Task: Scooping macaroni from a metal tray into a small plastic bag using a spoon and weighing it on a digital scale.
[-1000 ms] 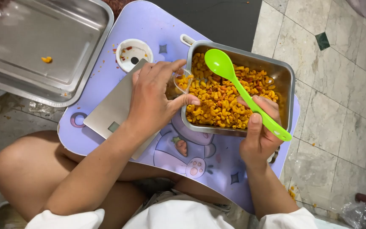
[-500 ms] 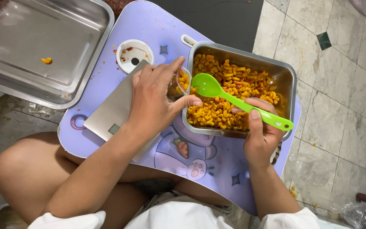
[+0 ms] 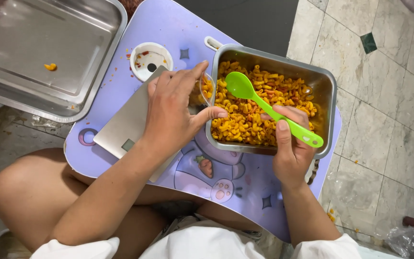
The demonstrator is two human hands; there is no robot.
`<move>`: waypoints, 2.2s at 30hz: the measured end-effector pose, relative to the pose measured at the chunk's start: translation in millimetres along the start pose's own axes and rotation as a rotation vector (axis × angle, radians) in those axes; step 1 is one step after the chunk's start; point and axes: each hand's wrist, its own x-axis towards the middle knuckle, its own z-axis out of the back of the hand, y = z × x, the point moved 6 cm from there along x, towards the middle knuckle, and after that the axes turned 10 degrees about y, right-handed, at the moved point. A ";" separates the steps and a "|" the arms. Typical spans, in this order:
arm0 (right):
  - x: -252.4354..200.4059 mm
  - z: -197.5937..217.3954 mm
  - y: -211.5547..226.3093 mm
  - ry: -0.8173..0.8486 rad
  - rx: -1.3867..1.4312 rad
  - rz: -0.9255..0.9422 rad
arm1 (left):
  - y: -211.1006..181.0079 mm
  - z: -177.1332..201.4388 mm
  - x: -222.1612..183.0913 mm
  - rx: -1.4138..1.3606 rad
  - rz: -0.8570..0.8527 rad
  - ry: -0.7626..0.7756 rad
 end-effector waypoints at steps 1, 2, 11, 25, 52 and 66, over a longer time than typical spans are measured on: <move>3.7 -1.1 -0.3 0.023 -0.008 -0.004 | 0.2 1.2 2.8 -0.001 -0.007 -0.007; 5.5 0.1 -1.8 0.022 -0.009 0.006 | -0.6 3.0 4.2 0.001 -0.011 -0.016; -0.8 13.5 -20.6 -0.199 0.231 -0.096 | -3.1 4.3 2.2 -0.034 -0.022 -0.019; -7.7 8.9 -6.1 -0.174 0.150 0.177 | -5.8 4.6 1.6 -0.042 -0.052 -0.029; -16.5 -13.0 29.6 -0.038 -0.174 0.427 | -1.7 3.6 1.4 -0.033 -0.036 -0.040; -20.3 -10.2 30.3 -0.070 -0.147 0.404 | -1.5 2.1 4.1 -0.037 -0.037 -0.023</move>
